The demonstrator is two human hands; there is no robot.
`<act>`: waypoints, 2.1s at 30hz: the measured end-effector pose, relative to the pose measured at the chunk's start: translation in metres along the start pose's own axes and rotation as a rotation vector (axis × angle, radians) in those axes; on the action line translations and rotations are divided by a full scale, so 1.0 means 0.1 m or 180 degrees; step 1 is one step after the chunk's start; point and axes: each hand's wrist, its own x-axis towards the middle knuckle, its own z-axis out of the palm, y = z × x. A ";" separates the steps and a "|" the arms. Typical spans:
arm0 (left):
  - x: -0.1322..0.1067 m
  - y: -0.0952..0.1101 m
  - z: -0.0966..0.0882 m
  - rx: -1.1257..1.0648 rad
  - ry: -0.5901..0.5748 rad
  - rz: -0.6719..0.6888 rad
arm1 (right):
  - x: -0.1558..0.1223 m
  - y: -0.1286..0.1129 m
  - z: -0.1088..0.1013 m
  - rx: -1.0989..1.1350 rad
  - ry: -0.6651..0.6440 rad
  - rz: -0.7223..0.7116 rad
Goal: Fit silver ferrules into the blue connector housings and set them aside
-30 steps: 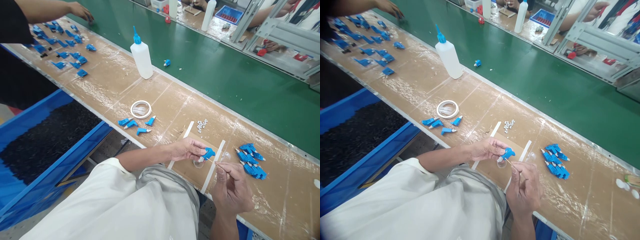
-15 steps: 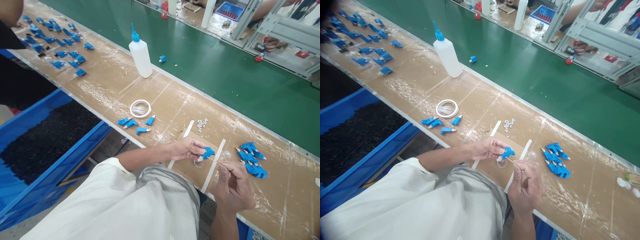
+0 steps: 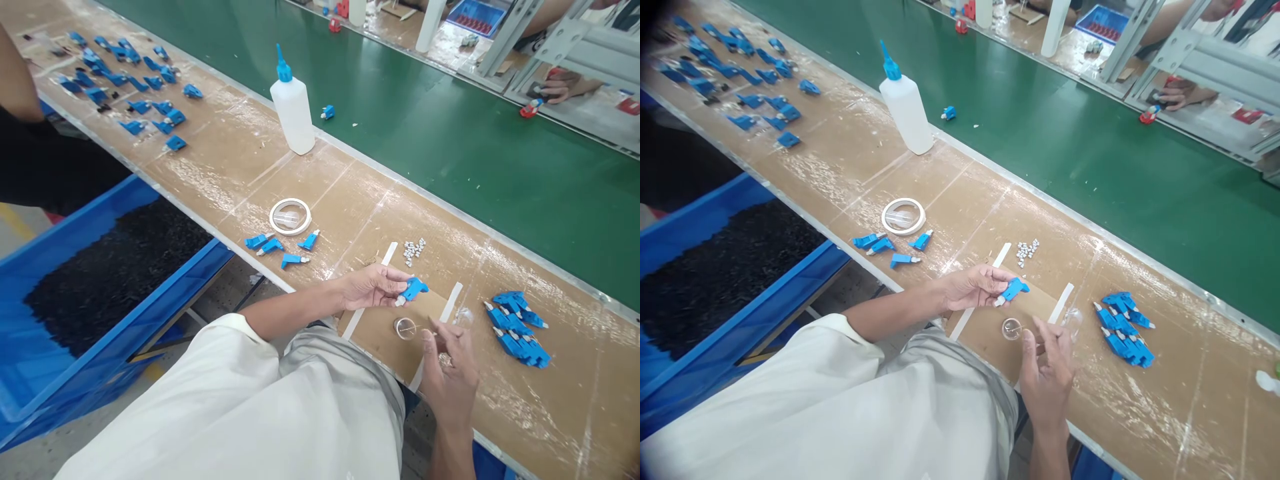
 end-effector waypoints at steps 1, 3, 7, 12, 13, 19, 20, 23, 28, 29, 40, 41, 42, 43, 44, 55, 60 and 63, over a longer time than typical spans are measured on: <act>0.00 0.01 -0.01 -0.0043 -0.0008 0.0021 | 0.03 0.00 -0.02 -0.0018 0.0066 0.0087; 0.00 0.02 -0.02 -0.0122 -0.0048 0.0048 | 0.12 0.01 -0.09 -0.0004 0.0178 0.0232; -0.01 0.04 -0.04 -0.0173 -0.0144 0.0047 | 0.34 0.03 -0.21 0.0067 0.0335 0.0265; -0.07 0.10 -0.07 -0.0207 -0.0140 0.0121 | 0.60 0.17 -0.18 -0.0164 0.0037 0.0142; -0.09 0.12 -0.08 -0.0249 -0.0125 0.0193 | 0.65 0.21 -0.15 -0.0207 -0.0151 0.0085; -0.15 0.23 -0.15 -0.0515 0.0162 0.0569 | 0.96 0.39 0.11 -0.0466 -0.0945 -0.0681; -0.15 0.24 -0.15 -0.0534 0.0194 0.0570 | 1.01 0.41 0.15 -0.0487 -0.1036 -0.0864; -0.13 0.23 -0.17 -0.0555 0.0232 0.0547 | 1.11 0.44 0.22 -0.0610 -0.1213 -0.1302; -0.11 0.20 -0.17 -0.0551 0.0235 0.0508 | 1.16 0.45 0.29 -0.1289 -0.1466 -0.1492; -0.11 0.20 -0.17 -0.0543 0.0232 0.0504 | 1.17 0.45 0.30 -0.1342 -0.1520 -0.1450; -0.14 0.20 -0.11 -0.0508 0.0350 0.0532 | 1.18 0.28 -0.02 -0.0501 -0.1415 -0.0836; -0.14 0.20 -0.10 -0.0490 0.0336 0.0518 | 1.12 0.26 -0.06 -0.0258 -0.1348 -0.0663; -0.13 0.20 -0.09 -0.0469 0.0330 0.0501 | 1.06 0.24 -0.10 0.0011 -0.1297 -0.0474; -0.13 0.19 -0.09 -0.0447 0.0332 0.0485 | 0.99 0.23 -0.12 0.0285 -0.1259 -0.0279; -0.13 0.19 -0.08 -0.0425 0.0339 0.0472 | 0.92 0.23 -0.14 0.0540 -0.1238 -0.0094; -0.11 0.12 0.05 -0.0312 0.0165 0.0400 | 0.35 0.08 -0.17 0.2075 -0.0771 0.0816; -0.10 0.03 0.15 -0.0266 0.0070 0.0318 | 0.30 -0.03 -0.23 0.2444 -0.0643 0.0549; -0.12 -0.02 0.22 -0.0213 -0.0010 0.0227 | 0.32 -0.07 -0.24 0.2673 -0.0487 0.0444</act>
